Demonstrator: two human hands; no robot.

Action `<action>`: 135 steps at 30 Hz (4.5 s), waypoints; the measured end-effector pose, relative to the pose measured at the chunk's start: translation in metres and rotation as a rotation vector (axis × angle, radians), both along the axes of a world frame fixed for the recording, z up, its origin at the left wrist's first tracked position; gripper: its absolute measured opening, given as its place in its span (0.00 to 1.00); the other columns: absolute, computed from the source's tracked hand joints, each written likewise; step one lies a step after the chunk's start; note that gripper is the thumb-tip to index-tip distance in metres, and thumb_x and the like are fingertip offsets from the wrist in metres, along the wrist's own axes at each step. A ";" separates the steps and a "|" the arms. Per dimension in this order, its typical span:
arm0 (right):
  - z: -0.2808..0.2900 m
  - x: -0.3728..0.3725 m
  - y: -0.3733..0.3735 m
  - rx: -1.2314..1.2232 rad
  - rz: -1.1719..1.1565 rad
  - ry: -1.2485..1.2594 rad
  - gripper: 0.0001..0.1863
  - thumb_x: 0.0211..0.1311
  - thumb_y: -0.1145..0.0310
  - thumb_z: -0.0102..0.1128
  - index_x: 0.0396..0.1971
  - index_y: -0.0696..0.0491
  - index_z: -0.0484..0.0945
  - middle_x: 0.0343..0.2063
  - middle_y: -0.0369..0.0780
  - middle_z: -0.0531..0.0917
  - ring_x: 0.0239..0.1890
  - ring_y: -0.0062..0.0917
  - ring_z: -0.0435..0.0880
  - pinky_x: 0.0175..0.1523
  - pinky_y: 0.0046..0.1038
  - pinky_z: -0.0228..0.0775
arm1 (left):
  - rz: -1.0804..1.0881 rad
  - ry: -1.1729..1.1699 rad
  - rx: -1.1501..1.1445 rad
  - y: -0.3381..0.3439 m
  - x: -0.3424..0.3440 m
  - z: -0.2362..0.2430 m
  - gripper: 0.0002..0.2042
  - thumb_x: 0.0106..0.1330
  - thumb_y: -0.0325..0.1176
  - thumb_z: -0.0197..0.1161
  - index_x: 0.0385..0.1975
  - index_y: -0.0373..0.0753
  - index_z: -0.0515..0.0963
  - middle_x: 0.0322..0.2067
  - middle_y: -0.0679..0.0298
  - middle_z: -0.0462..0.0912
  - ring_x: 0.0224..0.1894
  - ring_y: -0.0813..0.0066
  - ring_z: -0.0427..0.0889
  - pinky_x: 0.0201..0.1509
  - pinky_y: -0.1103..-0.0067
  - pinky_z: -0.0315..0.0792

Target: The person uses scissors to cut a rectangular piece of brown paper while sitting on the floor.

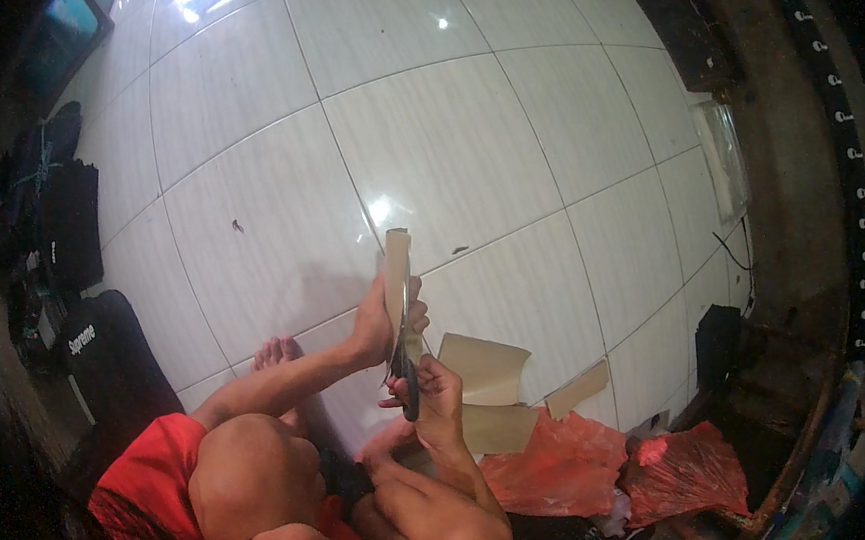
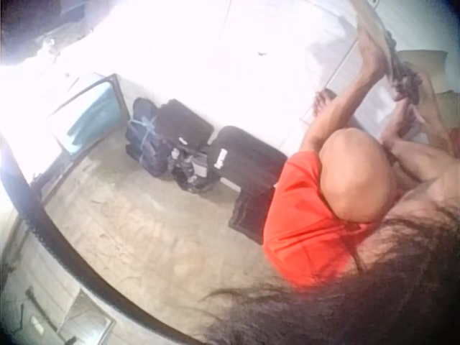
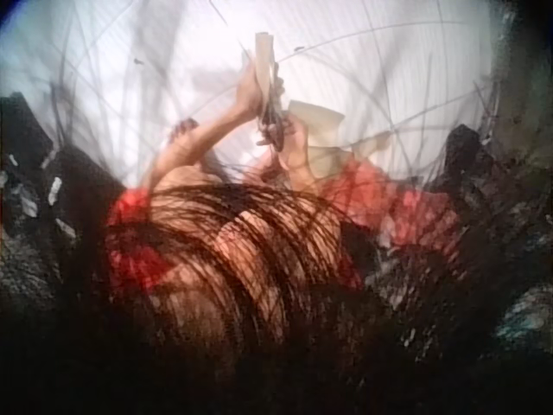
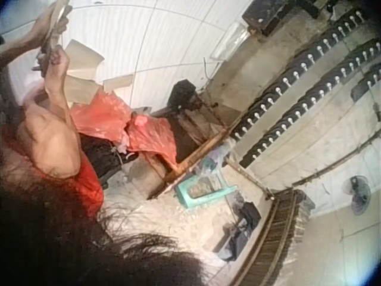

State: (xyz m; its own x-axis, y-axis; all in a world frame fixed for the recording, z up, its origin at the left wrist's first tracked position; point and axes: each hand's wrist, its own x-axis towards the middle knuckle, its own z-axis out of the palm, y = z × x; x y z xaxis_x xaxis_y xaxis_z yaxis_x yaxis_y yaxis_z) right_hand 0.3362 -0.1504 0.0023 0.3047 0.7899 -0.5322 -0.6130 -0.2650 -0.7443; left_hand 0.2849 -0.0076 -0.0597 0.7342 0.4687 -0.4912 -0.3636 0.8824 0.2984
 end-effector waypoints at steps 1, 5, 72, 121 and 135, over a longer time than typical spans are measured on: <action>0.000 0.000 0.000 0.019 -0.010 0.002 0.26 0.57 0.52 0.75 0.40 0.58 0.75 0.32 0.40 0.84 0.32 0.23 0.86 0.37 0.31 0.88 | -0.001 0.000 -0.001 0.000 0.000 0.001 0.26 0.78 0.61 0.36 0.33 0.42 0.68 0.21 0.64 0.68 0.22 0.75 0.66 0.29 0.77 0.66; 0.001 0.003 0.003 0.064 -0.037 0.016 0.25 0.57 0.53 0.75 0.39 0.57 0.75 0.31 0.40 0.84 0.32 0.23 0.86 0.36 0.31 0.88 | -0.022 0.096 0.058 -0.003 0.001 0.001 0.27 0.78 0.61 0.35 0.35 0.41 0.69 0.23 0.62 0.71 0.23 0.74 0.69 0.31 0.77 0.69; -0.086 0.088 0.029 -0.524 -0.172 -1.130 0.15 0.62 0.64 0.67 0.38 0.61 0.78 0.29 0.46 0.85 0.32 0.36 0.86 0.39 0.36 0.75 | -0.163 -0.210 -0.176 -0.003 -0.005 -0.026 0.15 0.73 0.47 0.48 0.26 0.47 0.65 0.18 0.72 0.58 0.17 0.78 0.56 0.20 0.78 0.53; -0.040 0.179 -0.123 -0.452 -0.278 -0.658 0.11 0.67 0.62 0.67 0.41 0.54 0.85 0.30 0.32 0.84 0.24 0.14 0.79 0.23 0.21 0.72 | -1.089 0.133 0.896 0.015 -0.005 -0.007 0.14 0.77 0.40 0.53 0.36 0.34 0.78 0.16 0.67 0.75 0.13 0.83 0.69 0.18 0.82 0.65; -0.113 0.196 -0.235 -1.051 -0.164 -1.367 0.15 0.58 0.59 0.67 0.39 0.54 0.86 0.42 0.42 0.85 0.45 0.40 0.84 0.49 0.39 0.76 | -0.591 0.634 1.076 0.022 -0.015 -0.043 0.16 0.78 0.39 0.53 0.34 0.33 0.78 0.12 0.71 0.72 0.14 0.90 0.60 0.20 0.84 0.50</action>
State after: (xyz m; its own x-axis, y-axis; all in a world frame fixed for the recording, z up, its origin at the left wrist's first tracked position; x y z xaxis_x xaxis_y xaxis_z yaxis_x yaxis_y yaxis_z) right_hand 0.5323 -0.3858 -0.1102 0.9731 0.2202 -0.0674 0.1946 -0.9428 -0.2707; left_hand 0.2701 0.0148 -0.1029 0.7441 0.5264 -0.4113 0.4331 0.0887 0.8970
